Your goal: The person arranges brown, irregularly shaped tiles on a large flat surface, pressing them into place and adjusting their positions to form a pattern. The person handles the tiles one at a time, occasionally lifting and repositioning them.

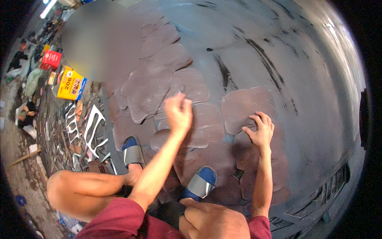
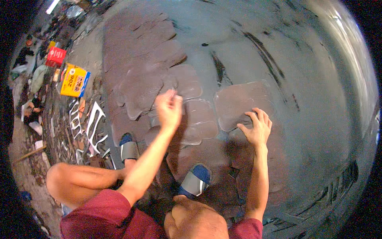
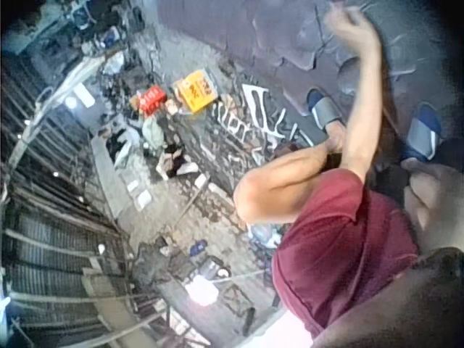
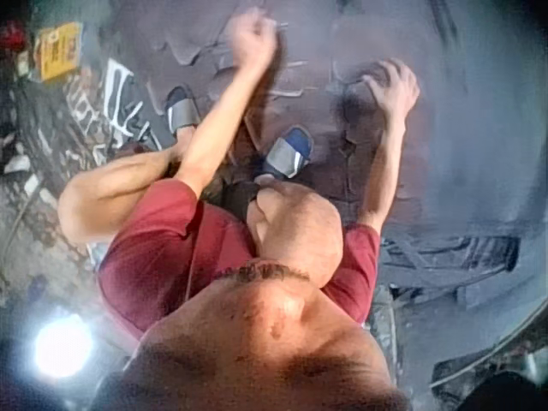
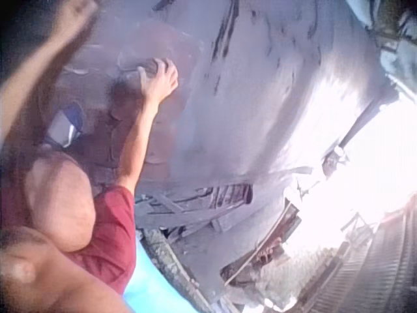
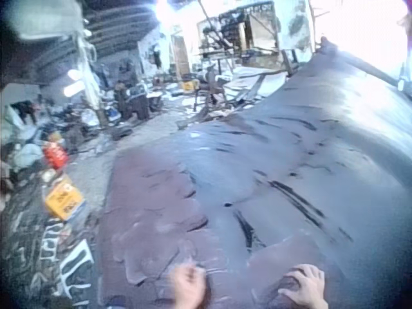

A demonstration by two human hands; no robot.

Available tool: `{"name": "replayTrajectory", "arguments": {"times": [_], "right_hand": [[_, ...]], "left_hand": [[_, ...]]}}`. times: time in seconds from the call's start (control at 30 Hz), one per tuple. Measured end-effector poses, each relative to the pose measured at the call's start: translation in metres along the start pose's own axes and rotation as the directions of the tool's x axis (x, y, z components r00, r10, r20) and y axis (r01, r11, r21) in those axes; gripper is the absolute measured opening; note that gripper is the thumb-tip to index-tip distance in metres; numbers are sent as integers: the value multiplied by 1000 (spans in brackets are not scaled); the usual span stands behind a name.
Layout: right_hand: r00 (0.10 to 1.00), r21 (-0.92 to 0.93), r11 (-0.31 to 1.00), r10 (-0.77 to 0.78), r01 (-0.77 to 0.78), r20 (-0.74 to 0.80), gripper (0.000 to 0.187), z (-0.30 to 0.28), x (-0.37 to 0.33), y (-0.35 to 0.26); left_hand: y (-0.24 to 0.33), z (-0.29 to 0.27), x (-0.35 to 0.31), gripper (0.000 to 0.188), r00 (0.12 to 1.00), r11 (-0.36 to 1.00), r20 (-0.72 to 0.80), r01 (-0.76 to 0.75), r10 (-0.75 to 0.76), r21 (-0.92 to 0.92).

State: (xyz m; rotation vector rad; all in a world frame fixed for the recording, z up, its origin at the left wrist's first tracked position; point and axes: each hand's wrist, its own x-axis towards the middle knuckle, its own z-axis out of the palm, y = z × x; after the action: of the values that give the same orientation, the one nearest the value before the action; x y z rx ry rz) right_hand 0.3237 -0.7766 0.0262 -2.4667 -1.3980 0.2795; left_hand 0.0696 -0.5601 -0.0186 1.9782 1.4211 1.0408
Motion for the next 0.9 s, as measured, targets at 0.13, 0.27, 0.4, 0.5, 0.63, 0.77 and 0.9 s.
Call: {"name": "replayTrajectory", "arguments": {"times": [0.13,0.27,0.4,0.5,0.63,0.77,0.9], "right_hand": [[988,88,996,-3,17,-158,46,24,-11,-9],[935,400,916,129,15,-329,41,-3,-21,-58],[935,448,893,115,51,-335,38,-6,-28,-74],[946,612,791,203,-7,-251,41,8,-42,-57],[961,970,143,226,-194,159,52,18,-17,-80],[902,889,-405,267,-215,340,77,-10,62,-95],[921,980,-10,344,199,-184,49,-74,130,-55]], "left_hand": [[-135,-76,89,85,734,626,-528,661,-427,413],[-157,-108,125,84,726,503,-281,654,-628,565],[-184,-97,160,81,714,705,-424,677,-557,213],[-132,-65,162,97,822,917,-447,399,-352,12],[50,-28,125,44,865,543,190,447,-464,-711],[154,3,87,36,879,232,278,385,-387,-893],[163,11,76,42,833,134,420,492,-360,-860]]}}
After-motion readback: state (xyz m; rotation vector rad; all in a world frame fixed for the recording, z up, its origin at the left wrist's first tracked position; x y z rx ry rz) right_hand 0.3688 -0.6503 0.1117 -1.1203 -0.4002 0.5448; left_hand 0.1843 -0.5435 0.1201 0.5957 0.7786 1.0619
